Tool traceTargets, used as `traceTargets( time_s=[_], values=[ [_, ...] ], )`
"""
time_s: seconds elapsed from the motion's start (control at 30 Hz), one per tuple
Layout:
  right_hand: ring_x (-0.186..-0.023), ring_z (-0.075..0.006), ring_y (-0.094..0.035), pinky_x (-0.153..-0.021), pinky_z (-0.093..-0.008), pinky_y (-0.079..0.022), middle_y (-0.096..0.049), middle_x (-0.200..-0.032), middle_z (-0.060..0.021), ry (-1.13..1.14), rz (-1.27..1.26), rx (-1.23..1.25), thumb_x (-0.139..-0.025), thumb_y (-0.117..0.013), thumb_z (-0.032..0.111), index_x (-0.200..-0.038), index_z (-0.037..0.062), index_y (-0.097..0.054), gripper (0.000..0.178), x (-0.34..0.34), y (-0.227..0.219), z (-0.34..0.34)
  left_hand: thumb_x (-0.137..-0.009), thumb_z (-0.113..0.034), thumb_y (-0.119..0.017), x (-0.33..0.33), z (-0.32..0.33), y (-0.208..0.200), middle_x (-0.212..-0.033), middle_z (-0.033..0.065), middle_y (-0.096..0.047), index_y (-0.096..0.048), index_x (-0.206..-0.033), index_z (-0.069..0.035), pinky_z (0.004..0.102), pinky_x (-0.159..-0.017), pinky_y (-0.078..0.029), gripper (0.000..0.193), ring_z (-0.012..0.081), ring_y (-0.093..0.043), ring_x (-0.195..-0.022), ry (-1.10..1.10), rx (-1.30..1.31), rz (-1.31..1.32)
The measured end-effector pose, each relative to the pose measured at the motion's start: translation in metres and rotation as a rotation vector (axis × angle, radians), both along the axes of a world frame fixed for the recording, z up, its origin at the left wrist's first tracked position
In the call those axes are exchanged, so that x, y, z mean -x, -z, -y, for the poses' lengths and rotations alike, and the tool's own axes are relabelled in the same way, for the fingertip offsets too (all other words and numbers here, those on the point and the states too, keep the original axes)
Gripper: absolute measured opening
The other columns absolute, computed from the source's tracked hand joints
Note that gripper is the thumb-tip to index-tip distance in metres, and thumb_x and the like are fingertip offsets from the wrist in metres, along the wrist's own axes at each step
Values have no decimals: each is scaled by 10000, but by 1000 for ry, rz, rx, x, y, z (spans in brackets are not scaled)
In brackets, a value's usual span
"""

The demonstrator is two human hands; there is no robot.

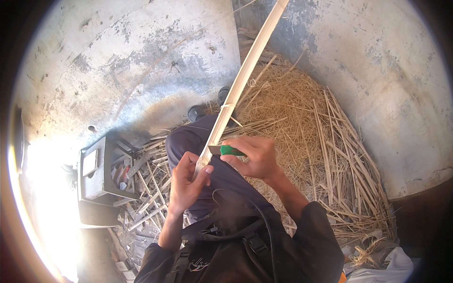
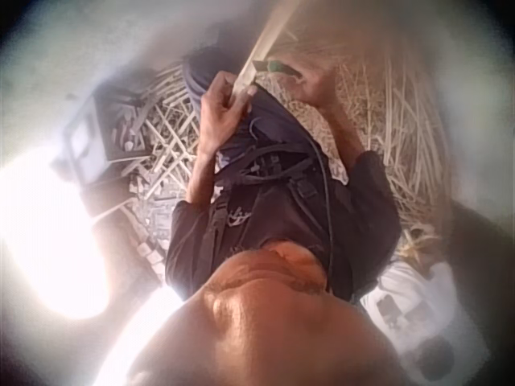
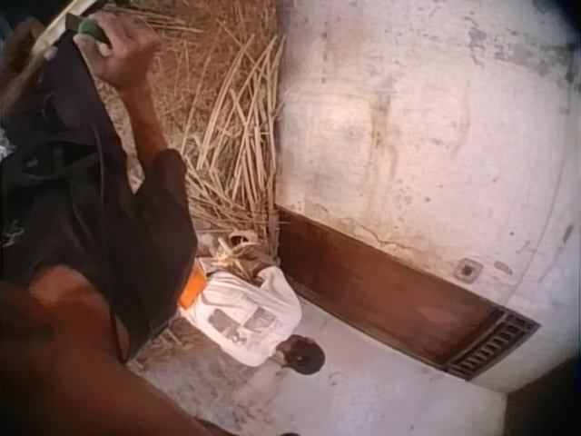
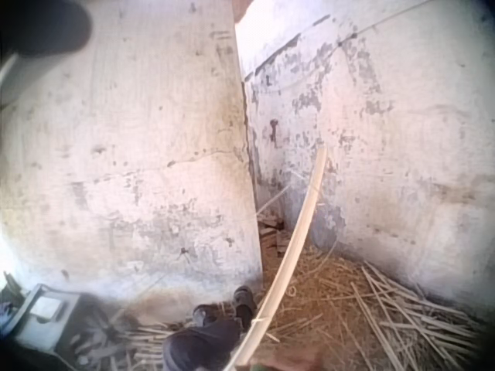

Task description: The person sits on the floor and uses a green utility knife to shave thin strips from a long bamboo pole. They hold the pole with one hand and draw the knife along its length to remove the outer layer, creating continuous curls of bamboo.

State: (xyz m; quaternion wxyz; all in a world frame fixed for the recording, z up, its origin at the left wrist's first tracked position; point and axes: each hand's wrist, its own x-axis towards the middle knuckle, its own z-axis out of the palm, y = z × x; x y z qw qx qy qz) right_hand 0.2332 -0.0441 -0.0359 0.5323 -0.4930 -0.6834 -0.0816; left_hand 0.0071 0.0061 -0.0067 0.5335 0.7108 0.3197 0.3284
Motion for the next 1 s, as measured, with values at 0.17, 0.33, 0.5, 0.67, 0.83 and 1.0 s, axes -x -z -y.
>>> traceTargets(
  time_s=[0.17,0.33,0.5,0.67,0.83,1.0],
  values=[
    [-636,-209,-725,-559,-333,-540,-768,-827,-28,24,1,1,-882,-850,390,-996,109,-783,311,3,-1,1,-1019,-160,-753,-1,2,-6,-631,14,-616,-518,-971,-38,253,-529,-368,270,25,-486,-576,-2,-27,-54],
    [-611,-197,-707,-545,-333,-526,-749,-782,-10,75,47,-1,-877,-850,408,-981,118,-784,315,3,-5,4,-1039,-172,-724,1,2,-2,-600,3,-536,-501,-990,-35,275,-530,-329,267,48,-397,-566,12,-20,-69],
    [-584,-191,-689,-521,-323,-496,-736,-749,-9,102,76,-52,-882,-845,423,-972,112,-788,329,0,-4,2,-1073,-208,-674,2,0,5,-625,8,-490,-501,-1006,-28,293,-556,-340,259,65,-395,-609,57,12,-23],
    [-553,-194,-667,-501,-323,-469,-721,-716,-31,125,113,-89,-902,-825,448,-969,81,-792,374,-2,-9,5,-1103,-231,-625,5,0,2,-679,29,-462,-505,-1000,-22,314,-588,-361,261,87,-411,-666,132,-3,-14],
    [-540,-189,-654,-497,-316,-460,-715,-706,-24,142,108,-93,-910,-814,464,-968,85,-793,384,-4,-8,4,-1103,-221,-624,5,0,-1,-676,50,-432,-496,-985,-11,328,-581,-358,273,99,-380,-668,126,-44,-59],
    [-560,-202,-680,-510,-319,-484,-724,-712,-33,155,122,-70,-915,-811,458,-959,79,-791,383,-7,-9,6,-1103,-230,-625,7,-1,5,-660,72,-404,-485,-964,-4,341,-562,-342,299,107,-356,-652,126,-26,-77]
  ],
)
